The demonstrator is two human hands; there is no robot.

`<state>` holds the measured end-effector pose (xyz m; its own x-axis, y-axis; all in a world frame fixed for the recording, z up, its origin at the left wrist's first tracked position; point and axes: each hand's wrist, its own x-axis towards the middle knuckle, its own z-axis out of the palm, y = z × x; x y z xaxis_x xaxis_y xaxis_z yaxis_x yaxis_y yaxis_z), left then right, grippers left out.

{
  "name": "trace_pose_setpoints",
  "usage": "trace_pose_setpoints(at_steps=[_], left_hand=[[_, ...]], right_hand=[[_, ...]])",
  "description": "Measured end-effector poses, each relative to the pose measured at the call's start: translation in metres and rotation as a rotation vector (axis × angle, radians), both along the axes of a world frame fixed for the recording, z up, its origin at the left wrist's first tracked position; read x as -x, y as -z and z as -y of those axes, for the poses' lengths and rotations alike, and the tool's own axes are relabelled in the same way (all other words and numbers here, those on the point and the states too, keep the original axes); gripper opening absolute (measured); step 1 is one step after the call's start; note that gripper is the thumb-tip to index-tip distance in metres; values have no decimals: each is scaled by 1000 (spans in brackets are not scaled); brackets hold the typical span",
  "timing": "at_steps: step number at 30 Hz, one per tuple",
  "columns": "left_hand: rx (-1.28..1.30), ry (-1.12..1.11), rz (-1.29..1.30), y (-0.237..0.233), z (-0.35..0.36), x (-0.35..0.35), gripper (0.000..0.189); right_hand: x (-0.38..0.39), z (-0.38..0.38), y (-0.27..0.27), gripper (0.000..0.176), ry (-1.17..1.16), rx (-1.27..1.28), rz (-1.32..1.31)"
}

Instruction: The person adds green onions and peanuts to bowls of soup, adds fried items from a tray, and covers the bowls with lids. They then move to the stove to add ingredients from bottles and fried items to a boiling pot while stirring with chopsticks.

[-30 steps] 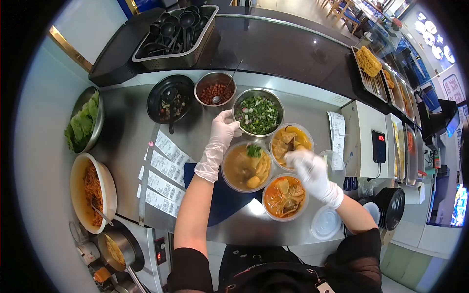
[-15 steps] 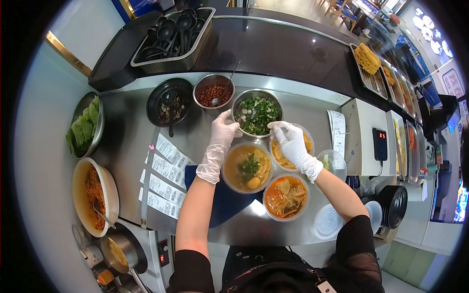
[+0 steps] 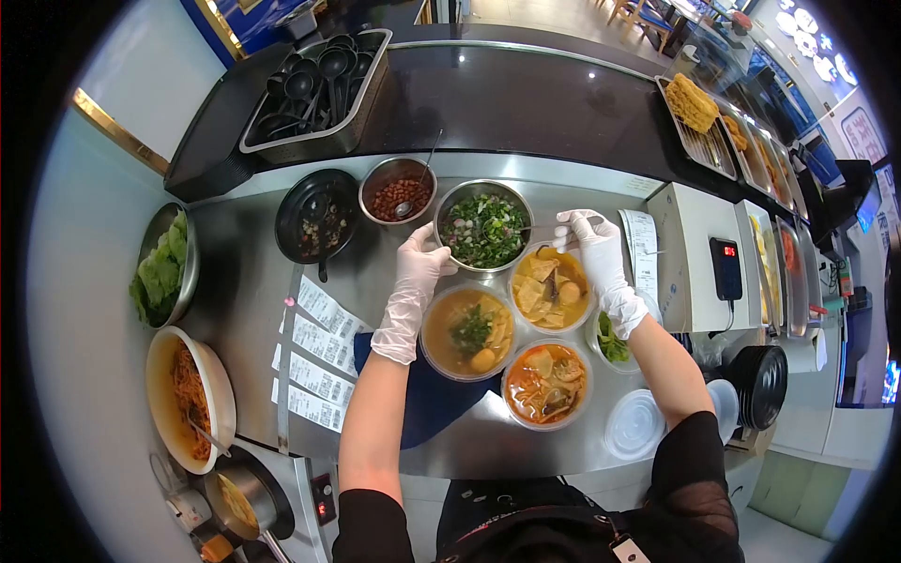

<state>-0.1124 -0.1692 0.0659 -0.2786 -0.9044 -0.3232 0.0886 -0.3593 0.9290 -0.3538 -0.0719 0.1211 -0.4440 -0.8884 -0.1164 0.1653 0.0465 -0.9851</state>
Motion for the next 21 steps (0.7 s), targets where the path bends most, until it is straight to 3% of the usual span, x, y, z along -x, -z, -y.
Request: trace_pose_setpoints(at_steps=[7, 9, 11, 12, 16, 21], left_hand=[[10, 34, 4, -1, 2, 0, 51], [-3, 17, 37, -3, 2, 0, 50], [-2, 23, 29, 0, 4, 0, 50], [-1, 23, 22, 2, 5, 0, 51], [9, 39, 25, 1, 5, -1, 53], [-9, 22, 19, 2, 6, -1, 56]], right_hand=[[11, -82, -50, 20, 9, -32, -182], [15, -111, -42, 15, -212, 58, -509], [26, -122, -39, 21, -553, 397, -1530], [18, -121, -49, 31, -626, 405, -1548], [-3, -73, -39, 28, -435, 419, -1278], [-38, -1, 10, 21, -354, 351, -1065]])
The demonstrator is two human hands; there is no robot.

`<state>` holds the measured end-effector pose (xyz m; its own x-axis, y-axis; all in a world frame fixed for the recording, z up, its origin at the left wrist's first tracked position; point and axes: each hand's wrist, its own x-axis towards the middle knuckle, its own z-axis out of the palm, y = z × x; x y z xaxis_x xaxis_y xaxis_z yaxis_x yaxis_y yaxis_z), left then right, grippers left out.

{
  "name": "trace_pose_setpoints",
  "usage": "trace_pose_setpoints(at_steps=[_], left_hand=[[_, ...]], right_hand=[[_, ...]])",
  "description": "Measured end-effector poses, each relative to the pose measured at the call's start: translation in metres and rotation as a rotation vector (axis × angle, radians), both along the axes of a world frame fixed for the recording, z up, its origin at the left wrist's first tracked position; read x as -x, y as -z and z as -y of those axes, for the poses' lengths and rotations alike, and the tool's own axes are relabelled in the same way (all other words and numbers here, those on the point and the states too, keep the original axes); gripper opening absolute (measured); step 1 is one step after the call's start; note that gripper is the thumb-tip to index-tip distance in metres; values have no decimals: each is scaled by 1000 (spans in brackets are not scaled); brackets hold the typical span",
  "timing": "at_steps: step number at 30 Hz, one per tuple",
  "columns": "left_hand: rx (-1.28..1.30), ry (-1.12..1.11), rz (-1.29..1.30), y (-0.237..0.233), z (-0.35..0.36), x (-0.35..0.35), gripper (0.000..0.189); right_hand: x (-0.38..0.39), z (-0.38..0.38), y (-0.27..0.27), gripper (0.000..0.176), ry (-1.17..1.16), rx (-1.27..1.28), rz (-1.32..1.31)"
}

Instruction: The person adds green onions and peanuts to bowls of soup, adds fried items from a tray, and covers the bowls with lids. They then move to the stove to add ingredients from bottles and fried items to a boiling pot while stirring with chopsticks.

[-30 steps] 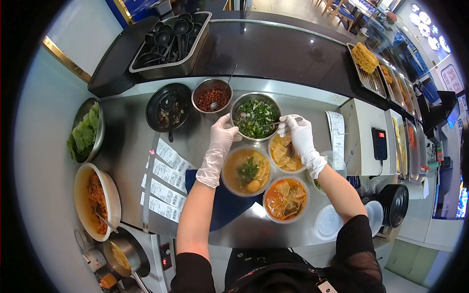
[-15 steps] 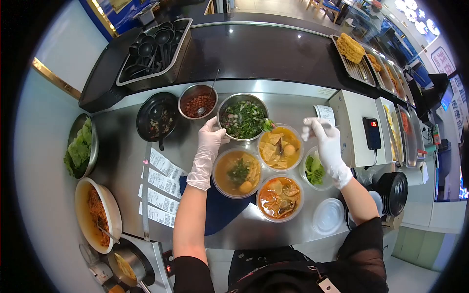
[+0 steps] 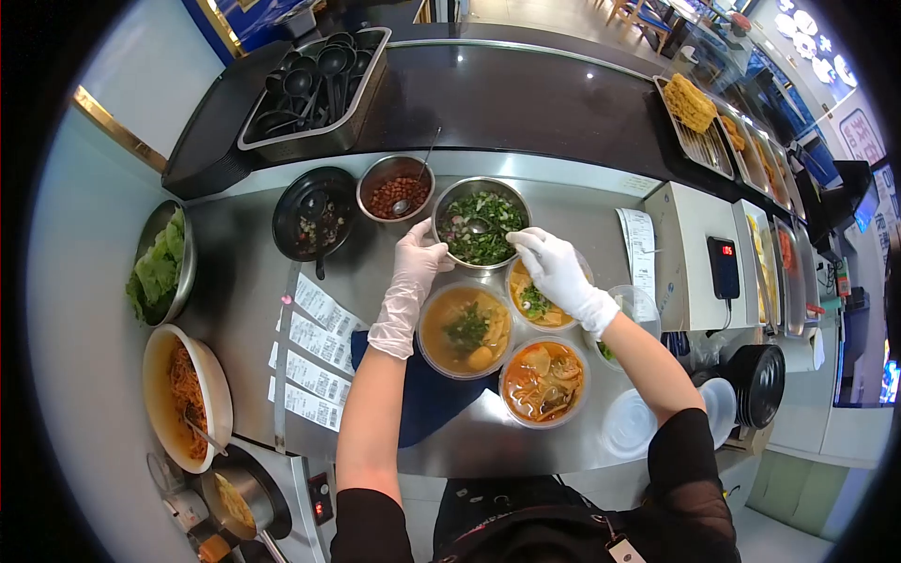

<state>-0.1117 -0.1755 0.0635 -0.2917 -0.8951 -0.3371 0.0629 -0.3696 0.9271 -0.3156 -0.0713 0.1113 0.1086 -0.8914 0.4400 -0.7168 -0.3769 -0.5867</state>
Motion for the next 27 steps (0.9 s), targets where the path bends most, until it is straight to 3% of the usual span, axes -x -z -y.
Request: trace_pose_setpoints(at_steps=[2, 5, 6, 8, 9, 20, 27], left_hand=[[-12, 11, -2, 1, 1, 1, 57], [-13, 3, -16, -4, -1, 0, 54], [-12, 5, -19, -3, -2, 0, 54], [-12, 7, -31, -4, -3, 0, 53], [-9, 12, -39, -3, -2, 0, 52], [12, 24, -11, 1, 0, -2, 52], [19, 37, 31, 1, 2, -1, 51]], right_hand=[[-8, 4, 11, 18, 28, -20, 55], [-17, -1, 17, 19, 172, -375, 679], [-14, 0, 19, 19, 170, -379, 676], [-6, 5, 20, 21, 285, -439, 1028], [-6, 7, 13, 19, 338, -430, 1067], [17, 5, -9, 20, 338, -372, 1045], [34, -50, -52, 22, 290, -324, 958]])
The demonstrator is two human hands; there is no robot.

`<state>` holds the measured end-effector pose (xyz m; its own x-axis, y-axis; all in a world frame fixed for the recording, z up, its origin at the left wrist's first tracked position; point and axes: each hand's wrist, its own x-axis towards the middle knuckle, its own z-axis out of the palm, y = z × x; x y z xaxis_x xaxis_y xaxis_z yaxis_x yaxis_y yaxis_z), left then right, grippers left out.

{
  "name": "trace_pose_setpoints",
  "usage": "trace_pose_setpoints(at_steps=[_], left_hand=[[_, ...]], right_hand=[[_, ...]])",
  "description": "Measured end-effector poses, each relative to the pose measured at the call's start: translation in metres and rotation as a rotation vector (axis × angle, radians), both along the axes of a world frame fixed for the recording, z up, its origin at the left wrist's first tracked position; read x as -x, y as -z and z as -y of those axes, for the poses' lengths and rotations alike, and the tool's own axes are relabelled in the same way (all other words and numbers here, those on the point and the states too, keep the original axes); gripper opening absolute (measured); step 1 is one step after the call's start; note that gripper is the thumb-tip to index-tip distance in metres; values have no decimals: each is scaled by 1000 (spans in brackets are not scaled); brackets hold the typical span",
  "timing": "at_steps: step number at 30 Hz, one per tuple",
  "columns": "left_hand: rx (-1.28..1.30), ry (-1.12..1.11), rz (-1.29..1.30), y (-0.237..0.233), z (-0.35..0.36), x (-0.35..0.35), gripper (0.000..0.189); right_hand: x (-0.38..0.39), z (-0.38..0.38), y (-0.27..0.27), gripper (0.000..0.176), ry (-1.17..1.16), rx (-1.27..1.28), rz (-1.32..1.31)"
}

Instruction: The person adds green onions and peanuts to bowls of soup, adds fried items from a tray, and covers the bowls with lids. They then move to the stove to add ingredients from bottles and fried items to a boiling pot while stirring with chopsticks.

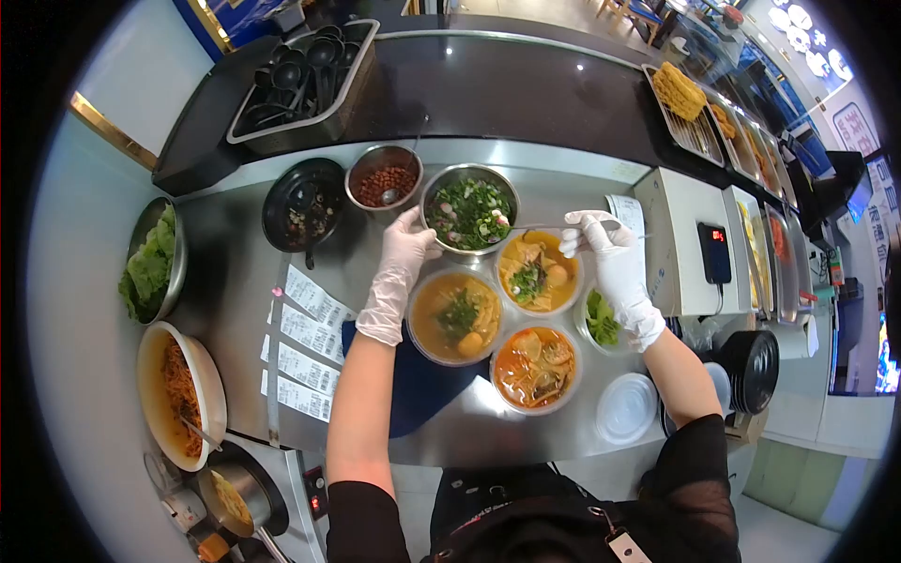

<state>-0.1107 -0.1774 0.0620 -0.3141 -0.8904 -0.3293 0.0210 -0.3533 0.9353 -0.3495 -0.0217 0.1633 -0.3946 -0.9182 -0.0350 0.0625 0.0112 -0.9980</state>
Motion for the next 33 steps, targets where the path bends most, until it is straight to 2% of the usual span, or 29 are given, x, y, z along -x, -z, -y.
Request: trace_pose_setpoints(at_steps=[3, 5, 6, 7, 9, 10, 11, 13, 16, 17, 18, 20, 21, 22, 23, 24, 25, 26, 28, 29, 30, 31, 33], left_hand=[[46, -7, -4, 15, 2, -5, 48], [87, -67, 47, 9, -3, -7, 47], [153, -53, 156, 17, -2, -12, 47], [150, -52, 156, 7, -9, -13, 47], [152, -104, 145, -15, -29, -19, 46], [194, -125, 166, -25, -40, -21, 41], [188, -130, 165, -28, -51, -26, 41], [370, -242, 214, -33, -73, -44, 36], [385, -372, 116, -39, -114, -62, 26], [383, -389, 100, -40, -127, -68, 24], [343, -422, 66, -30, -137, -76, 23], [264, -490, 37, -13, -156, -88, 21], [227, -532, 44, -9, -165, -91, 20], [226, -550, 68, 1, -171, -95, 19], [247, -565, 89, 12, -176, -99, 18], [239, -506, 161, 12, -177, -100, 20], [267, -521, 131, 16, -173, -96, 18], [399, -525, 249, 20, -164, -92, 17], [522, -555, 306, 17, -136, -79, 19], [644, -605, 353, 11, -120, -72, 20], [548, -564, 300, 20, -101, -63, 20], [514, -566, 228, 22, -84, -54, 22], [443, -600, 193, 27, -49, -38, 30]], right_hand=[[-3, -48, -25, 23, 43, -74, -6], [-3, -85, -30, 22, 9, -75, -33], [-5, -104, -33, 21, -44, -71, -117], [-9, -121, -34, 20, -97, -66, -200], [-14, -147, -28, 15, -281, 72, -546], [-11, -156, -24, 18, -479, 182, -955], [-13, -162, -23, 31, -705, 246, -1253], [-16, -153, -24, 37, -725, 407, -1385], [-18, -106, -14, 25, -288, 382, -1152], [-28, -80, -16, 19, -138, 342, -991], [-32, -58, -6, 17, -78, 213, -697], [-36, -10, 9, 15, -13, -13, -330], [-26, 13, 31, 16, -25, 9, -374], [-14, 34, 47, 27, 1, 129, -628], [-5, 54, 60, 42, 194, 25, -1025], [-16, 67, 46, 54, 307, 155, -1347], [-26, 86, 35, 51, 352, 319, -1391], [-34, 107, 30, 50, 261, 322, -1330], [-50, 156, 29, 50, 147, 337, -1267], [-59, 184, 32, 49, 98, 120, -1045], [-65, 207, 36, 49, 52, -97, -819], [-69, 228, 43, 49, 33, -88, -822], [-70, 264, 64, 40, 100, -264, -865]])
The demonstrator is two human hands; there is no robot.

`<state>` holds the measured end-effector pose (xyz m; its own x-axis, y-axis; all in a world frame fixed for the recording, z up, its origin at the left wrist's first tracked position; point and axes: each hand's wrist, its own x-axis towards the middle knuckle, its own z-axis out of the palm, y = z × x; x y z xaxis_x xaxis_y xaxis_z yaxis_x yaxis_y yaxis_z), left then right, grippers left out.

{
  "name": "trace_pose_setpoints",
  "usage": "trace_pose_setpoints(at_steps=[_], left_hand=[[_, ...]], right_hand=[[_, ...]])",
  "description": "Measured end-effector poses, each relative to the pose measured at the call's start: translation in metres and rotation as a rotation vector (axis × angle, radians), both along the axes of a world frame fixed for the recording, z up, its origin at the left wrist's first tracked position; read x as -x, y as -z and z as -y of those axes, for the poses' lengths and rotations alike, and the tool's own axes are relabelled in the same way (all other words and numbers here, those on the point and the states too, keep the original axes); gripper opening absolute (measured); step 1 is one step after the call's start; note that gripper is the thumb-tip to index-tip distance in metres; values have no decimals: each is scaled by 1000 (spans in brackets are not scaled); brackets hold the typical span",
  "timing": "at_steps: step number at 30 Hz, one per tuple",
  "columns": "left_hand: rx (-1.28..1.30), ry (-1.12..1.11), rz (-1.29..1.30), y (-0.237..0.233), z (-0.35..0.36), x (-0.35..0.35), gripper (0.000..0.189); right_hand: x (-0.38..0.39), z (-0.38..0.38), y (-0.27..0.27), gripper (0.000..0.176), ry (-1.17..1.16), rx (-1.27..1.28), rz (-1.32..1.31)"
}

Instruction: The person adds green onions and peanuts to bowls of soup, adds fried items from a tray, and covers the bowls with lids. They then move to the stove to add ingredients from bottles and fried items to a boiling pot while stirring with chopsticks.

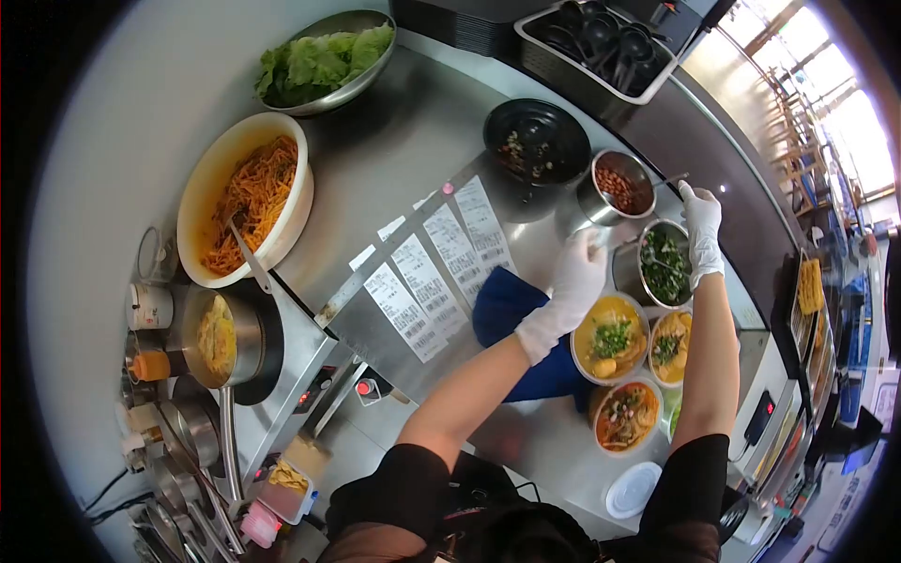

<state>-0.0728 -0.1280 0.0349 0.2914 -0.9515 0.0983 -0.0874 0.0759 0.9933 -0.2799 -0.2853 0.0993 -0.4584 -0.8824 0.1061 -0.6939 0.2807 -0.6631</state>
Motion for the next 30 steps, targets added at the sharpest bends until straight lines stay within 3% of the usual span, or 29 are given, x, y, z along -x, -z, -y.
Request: trace_pose_setpoints(at_steps=[1, 4, 8, 9, 11, 15, 17, 18, 20, 21, 23, 26, 27, 28, 30], left_hand=[[-5, -63, 26, -5, 13, 4, 34], [-81, -140, 86, -4, 46, 15, 45], [-238, -128, 67, -2, 69, 16, 55], [-264, -139, 86, -6, 70, 16, 53], [-309, -110, 31, -4, 75, 18, 52], [-229, -175, -62, 1, 84, 37, 48], [-195, -257, -156, -11, 85, 41, 46], [-199, -258, -158, -9, 87, 44, 46], [-303, -331, -173, -9, 94, 47, 43], [-307, -330, -175, -12, 95, 44, 43], [-403, -175, -345, -21, 94, 33, 52], [-263, -300, -192, -4, 96, 43, 59], [-320, -221, -282, -8, 92, 37, 64], [-322, -221, -281, -3, 89, 38, 64], [-239, -192, -390, 3, 83, 38, 65]], right_hand=[[-4, 8, 8, 30, 8, 85, -104], [-18, 17, 11, 40, 20, -46, -29], [-22, 29, 19, 35, 48, -75, 36], [-30, 27, 9, 35, 45, -79, 37], [-52, 16, -21, 35, 91, -243, -242], [-48, 24, -9, 35, 82, -148, -242], [-35, 34, 10, 30, 48, -54, 86], [-33, 35, 11, 30, 48, -57, 84], [-29, 36, 14, 19, 2, -63, 481], [-30, 33, 10, 19, 4, -65, 478], [-42, 17, -4, 13, -274, -83, 422], [-61, -25, -19, 15, -476, 27, 392], [-60, -37, -18, 16, -559, 99, 216], [-59, -47, -19, 14, -723, 282, -121], [-61, -67, -22, 14, -819, 257, -360]])
